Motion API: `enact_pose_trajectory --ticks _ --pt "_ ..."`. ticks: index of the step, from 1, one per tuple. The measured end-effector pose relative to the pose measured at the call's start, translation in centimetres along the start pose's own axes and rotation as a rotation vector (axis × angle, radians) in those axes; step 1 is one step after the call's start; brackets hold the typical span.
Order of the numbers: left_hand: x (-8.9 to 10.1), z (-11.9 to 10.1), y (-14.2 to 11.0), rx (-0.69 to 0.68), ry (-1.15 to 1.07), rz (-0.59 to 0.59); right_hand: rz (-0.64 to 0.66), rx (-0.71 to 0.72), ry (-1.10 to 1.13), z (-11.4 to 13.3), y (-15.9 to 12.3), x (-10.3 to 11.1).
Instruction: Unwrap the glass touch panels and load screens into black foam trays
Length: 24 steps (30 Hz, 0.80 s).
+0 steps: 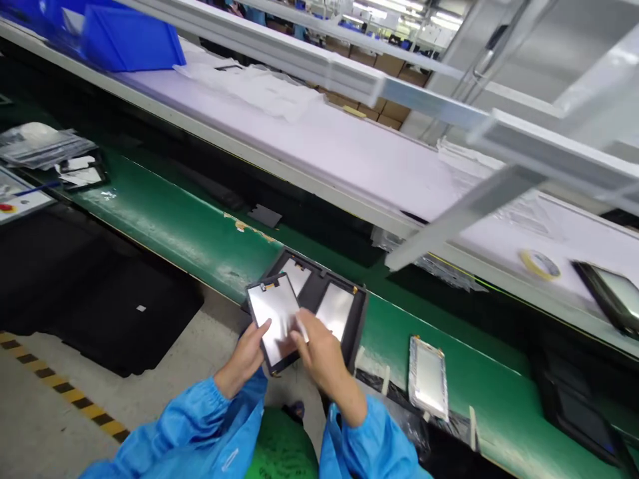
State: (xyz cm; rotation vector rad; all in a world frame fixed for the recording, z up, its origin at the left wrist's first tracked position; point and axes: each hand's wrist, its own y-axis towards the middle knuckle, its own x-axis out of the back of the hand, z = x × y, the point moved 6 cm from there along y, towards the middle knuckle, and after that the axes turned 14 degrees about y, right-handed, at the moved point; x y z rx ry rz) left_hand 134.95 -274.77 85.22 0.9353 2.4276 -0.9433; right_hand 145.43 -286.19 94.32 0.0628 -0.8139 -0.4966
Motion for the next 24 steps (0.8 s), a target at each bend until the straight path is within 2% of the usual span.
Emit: enact_pose_trajectory --ticks 2,3,5,7,9,11,14,17,19,24 --pt "5.7 -4.4 2.1 0.032 -0.039 -0.061 -0.004 -0.047 -0.077 -1.7 9.8 -1.0" --pt "8.4 -6.6 3.1 0.047 -0.051 -0.088 0.024 -0.077 -0.128 -2.9 15.3 -2.4" --pt "13.4 -10.9 4.9 0.075 -0.060 -0.143 0.133 -0.172 -0.239 -5.8 26.7 -6.7" --pt "17.7 -14.2 6.6 0.107 -0.067 -0.211 0.261 -0.315 -0.373 -9.5 36.8 -12.0" --pt "21.5 -16.2 8.5 0.142 -0.078 -0.274 0.366 -0.444 -0.489 -13.3 44.5 -17.1" --pt "25.0 -16.9 10.5 0.183 -0.079 -0.331 0.419 -0.514 -0.560 -16.9 49.7 -20.8" --pt "29.1 -16.7 13.2 0.233 -0.024 -0.384 0.420 -0.554 -0.609 -21.3 53.9 -23.4" --pt "30.8 -17.3 14.9 0.251 0.050 -0.387 0.435 -0.581 -0.648 -24.4 55.5 -23.5" --pt "30.5 -18.2 15.5 0.266 0.069 -0.354 0.472 -0.593 -0.661 -25.7 55.9 -22.9" --pt "27.4 -20.6 16.2 0.279 0.081 -0.256 0.570 -0.633 -0.704 -26.6 54.8 -22.1"
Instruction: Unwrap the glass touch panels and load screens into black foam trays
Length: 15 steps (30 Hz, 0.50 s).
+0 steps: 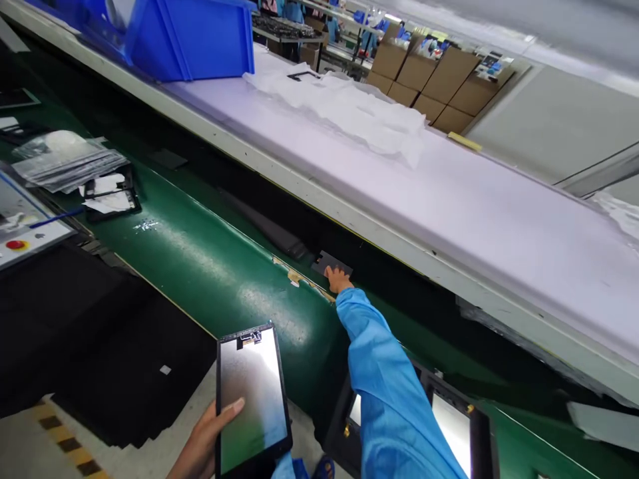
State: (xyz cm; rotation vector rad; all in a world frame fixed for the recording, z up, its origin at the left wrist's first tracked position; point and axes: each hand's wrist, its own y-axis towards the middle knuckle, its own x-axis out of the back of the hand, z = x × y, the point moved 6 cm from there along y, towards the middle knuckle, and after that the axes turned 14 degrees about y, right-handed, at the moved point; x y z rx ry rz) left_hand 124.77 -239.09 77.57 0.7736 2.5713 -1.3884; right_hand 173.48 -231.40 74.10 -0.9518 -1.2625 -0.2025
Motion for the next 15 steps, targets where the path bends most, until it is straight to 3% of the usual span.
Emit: enact_pose_trajectory --ticks 8,12,15 --pt "-2.3 1.4 -0.3 -0.023 0.033 0.110 -0.170 0.024 0.007 -0.5 -2.8 -0.2" --pt "-3.7 2.3 -1.8 -0.039 0.086 0.110 -0.258 0.081 0.038 -1.9 -5.3 2.2" --pt "-6.1 2.6 -3.5 -0.074 0.178 0.154 -0.297 0.105 0.070 -3.9 -9.0 4.7"
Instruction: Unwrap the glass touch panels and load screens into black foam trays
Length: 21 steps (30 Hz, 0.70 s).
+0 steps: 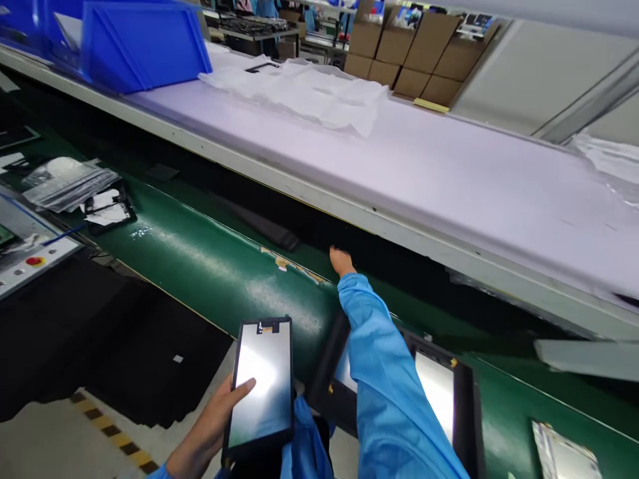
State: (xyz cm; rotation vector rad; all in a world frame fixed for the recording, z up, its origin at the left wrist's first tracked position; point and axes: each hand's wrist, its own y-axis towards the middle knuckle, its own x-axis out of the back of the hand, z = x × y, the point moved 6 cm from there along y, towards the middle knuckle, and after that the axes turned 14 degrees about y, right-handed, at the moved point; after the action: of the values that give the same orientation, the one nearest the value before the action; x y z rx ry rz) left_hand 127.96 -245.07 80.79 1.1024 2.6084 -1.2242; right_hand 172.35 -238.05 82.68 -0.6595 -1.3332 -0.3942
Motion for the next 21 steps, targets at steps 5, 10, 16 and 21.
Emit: enact_pose_trajectory --ticks 5,10,16,21 --pt "-7.3 -1.0 -2.1 -0.339 0.372 0.066 -0.135 -0.027 0.092 -5.7 -13.9 6.1" --pt "-19.3 2.6 -2.9 -0.783 0.927 0.159 -0.427 -0.164 0.535 -17.0 -36.5 5.5" --pt "-29.3 9.6 1.3 -0.726 1.591 -0.123 -0.626 -0.459 0.955 -28.0 -51.4 -6.3" --pt "-31.5 12.0 3.4 -0.654 1.744 -0.448 -0.551 -0.486 0.956 -29.5 -50.8 -12.0"
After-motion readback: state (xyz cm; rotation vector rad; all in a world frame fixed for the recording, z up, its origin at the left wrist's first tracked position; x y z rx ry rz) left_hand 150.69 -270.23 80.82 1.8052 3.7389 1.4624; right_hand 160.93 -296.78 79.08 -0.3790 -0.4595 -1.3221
